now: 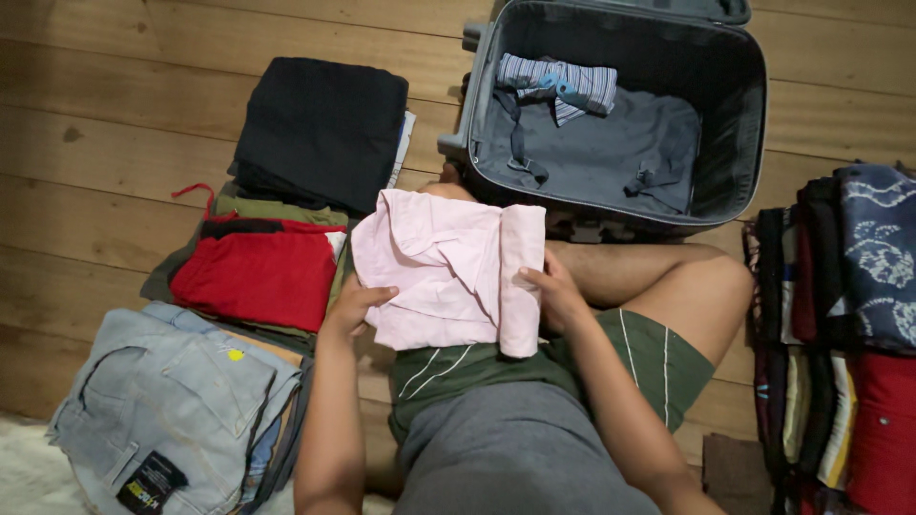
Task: The person folds several garments by hand, including shirts and shorts, and places them onto stacks on the floor and into an open suitcase.
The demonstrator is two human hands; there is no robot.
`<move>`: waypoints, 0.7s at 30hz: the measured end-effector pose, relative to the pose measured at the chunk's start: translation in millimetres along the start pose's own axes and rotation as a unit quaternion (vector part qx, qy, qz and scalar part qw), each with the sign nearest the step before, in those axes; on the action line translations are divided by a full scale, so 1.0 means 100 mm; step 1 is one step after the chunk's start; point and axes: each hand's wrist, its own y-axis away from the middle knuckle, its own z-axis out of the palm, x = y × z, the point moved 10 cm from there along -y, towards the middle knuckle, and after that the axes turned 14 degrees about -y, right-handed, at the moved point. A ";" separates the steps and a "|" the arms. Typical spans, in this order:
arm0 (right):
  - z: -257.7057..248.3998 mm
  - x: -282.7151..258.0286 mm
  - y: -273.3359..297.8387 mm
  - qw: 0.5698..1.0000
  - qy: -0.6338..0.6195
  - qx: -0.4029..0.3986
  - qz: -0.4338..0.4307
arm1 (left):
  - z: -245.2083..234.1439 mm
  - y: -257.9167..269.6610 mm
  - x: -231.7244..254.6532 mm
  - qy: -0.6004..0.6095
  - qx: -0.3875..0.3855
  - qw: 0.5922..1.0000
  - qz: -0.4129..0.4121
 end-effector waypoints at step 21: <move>-0.15 -0.52 0.45 0.780 0.560 0.178 -0.213 | 1.27 0.69 1.76 -0.564 0.204 0.725 0.337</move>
